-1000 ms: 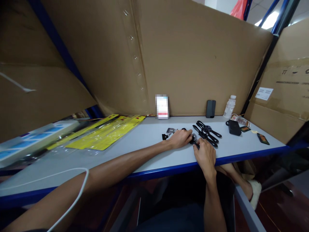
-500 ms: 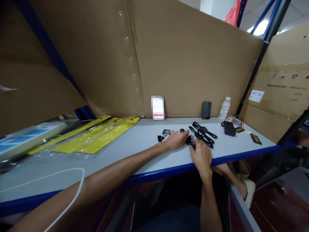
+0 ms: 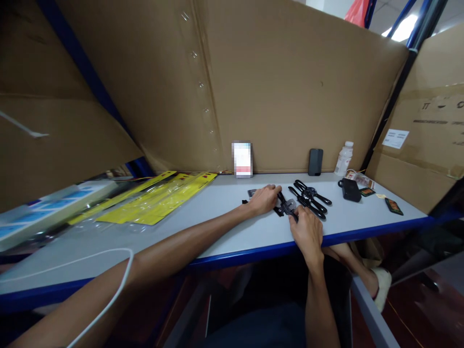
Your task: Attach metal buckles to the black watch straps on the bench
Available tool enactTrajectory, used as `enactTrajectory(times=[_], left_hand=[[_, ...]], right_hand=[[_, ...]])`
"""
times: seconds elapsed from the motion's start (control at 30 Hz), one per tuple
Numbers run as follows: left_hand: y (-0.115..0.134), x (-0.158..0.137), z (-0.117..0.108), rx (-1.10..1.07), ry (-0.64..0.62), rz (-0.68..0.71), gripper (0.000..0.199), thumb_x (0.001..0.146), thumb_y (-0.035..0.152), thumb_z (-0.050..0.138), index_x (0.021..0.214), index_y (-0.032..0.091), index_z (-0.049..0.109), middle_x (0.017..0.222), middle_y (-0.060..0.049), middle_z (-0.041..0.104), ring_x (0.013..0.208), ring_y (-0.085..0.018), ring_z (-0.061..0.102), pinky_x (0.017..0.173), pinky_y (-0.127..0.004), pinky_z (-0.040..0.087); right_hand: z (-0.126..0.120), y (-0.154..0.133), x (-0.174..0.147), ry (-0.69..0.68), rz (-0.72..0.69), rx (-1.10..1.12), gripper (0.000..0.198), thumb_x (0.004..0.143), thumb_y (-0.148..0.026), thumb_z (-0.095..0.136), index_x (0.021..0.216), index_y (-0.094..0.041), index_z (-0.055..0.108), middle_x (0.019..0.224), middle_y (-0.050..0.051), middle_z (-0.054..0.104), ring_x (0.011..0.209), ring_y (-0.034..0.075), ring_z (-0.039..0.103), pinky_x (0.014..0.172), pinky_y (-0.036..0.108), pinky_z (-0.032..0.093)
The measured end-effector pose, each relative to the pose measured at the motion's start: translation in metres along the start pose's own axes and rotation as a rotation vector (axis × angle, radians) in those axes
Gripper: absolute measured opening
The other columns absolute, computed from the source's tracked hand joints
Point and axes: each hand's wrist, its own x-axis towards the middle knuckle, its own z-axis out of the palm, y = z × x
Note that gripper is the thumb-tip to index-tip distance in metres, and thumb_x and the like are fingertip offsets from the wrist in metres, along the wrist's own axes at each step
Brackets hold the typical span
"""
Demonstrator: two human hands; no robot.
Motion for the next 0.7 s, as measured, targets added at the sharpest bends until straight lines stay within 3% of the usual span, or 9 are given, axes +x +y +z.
enactTrajectory(times=[0.07,0.13,0.2,0.27,0.5,0.7], left_hand=[[-0.002,0.0,0.001,-0.017,0.078,0.034,0.027,0.1,0.018,0.047,0.124,0.016,0.058,0.124,-0.017,0.061,0.116,-0.029,0.058,0.093,-0.041,0.052],[0.0,-0.002,0.002,-0.071,0.126,0.171,0.029,0.104,0.028,0.047,0.129,0.018,0.057,0.129,-0.015,0.058,0.12,-0.028,0.055,0.1,-0.042,0.05],[0.005,-0.004,0.003,-0.121,0.1,0.326,0.033,0.105,0.037,0.048,0.132,0.021,0.057,0.128,-0.012,0.058,0.12,-0.026,0.054,0.103,-0.041,0.049],[0.011,-0.005,0.003,-0.147,0.039,0.392,0.033,0.104,0.038,0.051,0.132,0.022,0.058,0.123,-0.011,0.061,0.119,-0.026,0.054,0.101,-0.04,0.05],[0.018,-0.008,-0.002,-0.231,0.022,0.355,0.025,0.099,0.03,0.057,0.123,0.021,0.057,0.129,-0.011,0.058,0.122,-0.026,0.054,0.088,-0.037,0.055],[0.019,-0.009,-0.004,-0.244,0.041,0.368,0.014,0.089,0.022,0.058,0.103,0.019,0.058,0.11,-0.009,0.061,0.106,-0.024,0.057,0.088,-0.036,0.052]], right_hand=[[0.0,0.0,0.0,0.0,0.0,0.0,0.018,0.099,-0.035,0.059,0.108,-0.023,0.068,0.109,0.005,0.074,0.096,0.02,0.068,0.077,0.028,0.04],[-0.001,-0.001,0.0,-0.005,-0.001,-0.006,0.018,0.099,-0.035,0.059,0.108,-0.023,0.068,0.109,0.005,0.074,0.095,0.02,0.068,0.076,0.029,0.04],[-0.002,-0.001,-0.001,-0.008,-0.003,-0.011,0.018,0.099,-0.034,0.058,0.108,-0.023,0.068,0.109,0.005,0.074,0.096,0.02,0.068,0.075,0.029,0.04],[-0.002,-0.002,-0.001,-0.004,-0.008,-0.012,0.018,0.099,-0.034,0.058,0.108,-0.023,0.068,0.109,0.005,0.074,0.097,0.02,0.069,0.075,0.029,0.04],[-0.001,-0.001,-0.001,-0.018,-0.011,-0.057,0.02,0.101,-0.035,0.057,0.112,-0.022,0.066,0.111,0.006,0.075,0.1,0.021,0.07,0.076,0.029,0.041],[-0.002,-0.008,-0.003,-0.04,0.013,-0.191,0.03,0.107,-0.03,0.042,0.115,-0.013,0.065,0.107,0.015,0.076,0.099,0.024,0.072,0.078,0.031,0.043]])
